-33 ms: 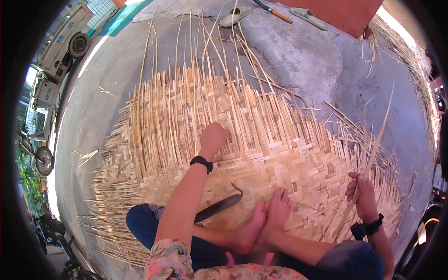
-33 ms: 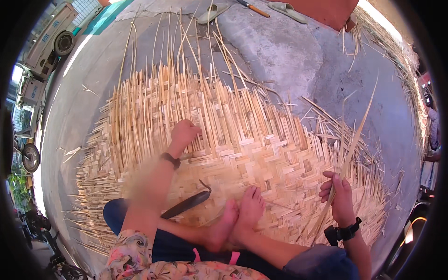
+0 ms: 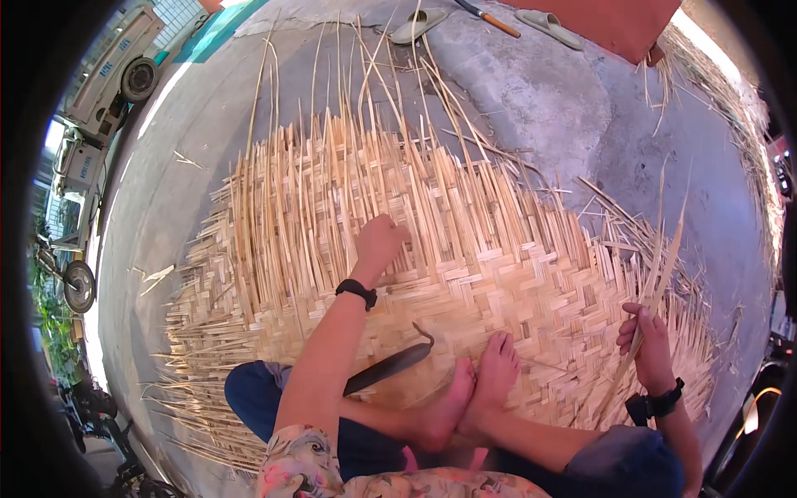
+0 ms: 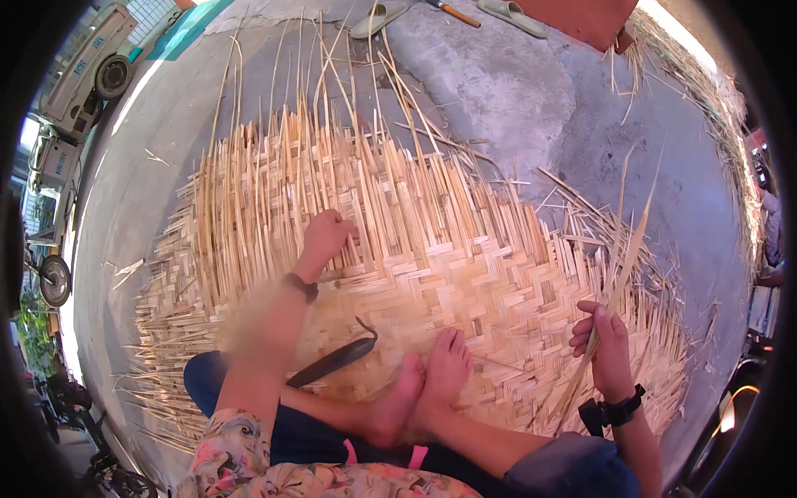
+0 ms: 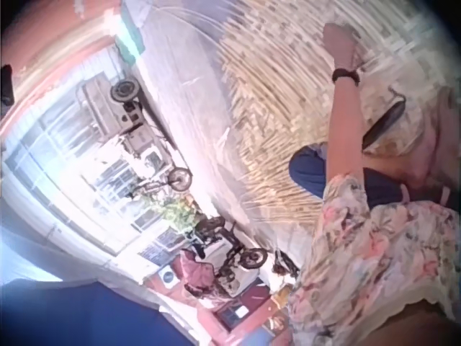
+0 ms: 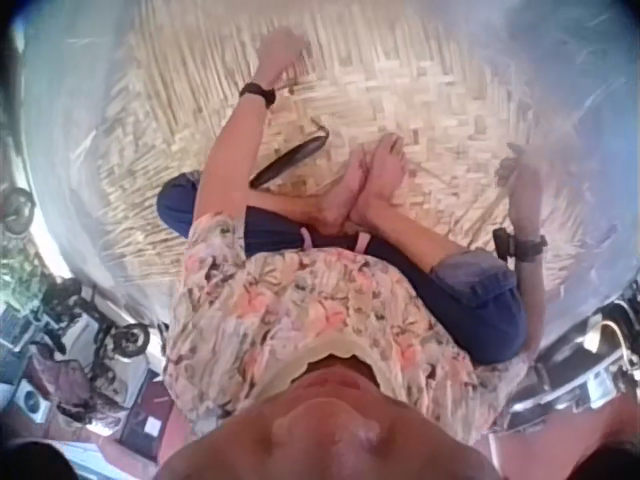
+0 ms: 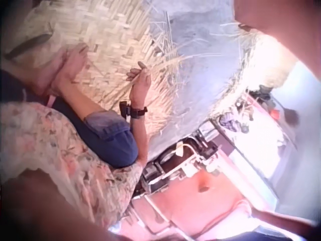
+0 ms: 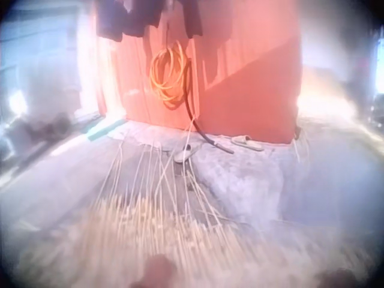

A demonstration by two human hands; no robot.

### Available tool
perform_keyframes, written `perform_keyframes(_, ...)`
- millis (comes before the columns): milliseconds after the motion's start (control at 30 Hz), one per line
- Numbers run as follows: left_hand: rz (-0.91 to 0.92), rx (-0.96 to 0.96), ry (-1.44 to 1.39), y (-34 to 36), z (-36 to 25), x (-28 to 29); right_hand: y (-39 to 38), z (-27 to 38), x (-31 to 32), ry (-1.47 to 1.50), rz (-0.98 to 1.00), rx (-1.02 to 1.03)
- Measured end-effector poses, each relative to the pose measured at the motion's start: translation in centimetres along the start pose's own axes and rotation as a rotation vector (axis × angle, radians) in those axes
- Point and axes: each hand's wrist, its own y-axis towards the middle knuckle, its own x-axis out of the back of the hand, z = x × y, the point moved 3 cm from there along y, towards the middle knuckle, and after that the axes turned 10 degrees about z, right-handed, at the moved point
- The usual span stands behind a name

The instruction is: Weaving a mat using bamboo or straw strips.

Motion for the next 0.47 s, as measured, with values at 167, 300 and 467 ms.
perform_keyframes(167, 0.172, 0.104, -0.535, -2.4, -0.4, 0.0, -0.4, -1.9, -3.4, -0.230, 0.007, 0.013)
perform_keyframes(300, 0.406, 0.067, -0.654, -2.0, 1.7, 0.1, -0.9, -2.1, -5.1, -0.300, 0.055, 0.006)
perform_keyframes(467, 0.376, 0.022, -0.639, -2.1, 2.0, -1.1, -0.1, 0.1, -1.6, -0.166, 0.127, 0.025)
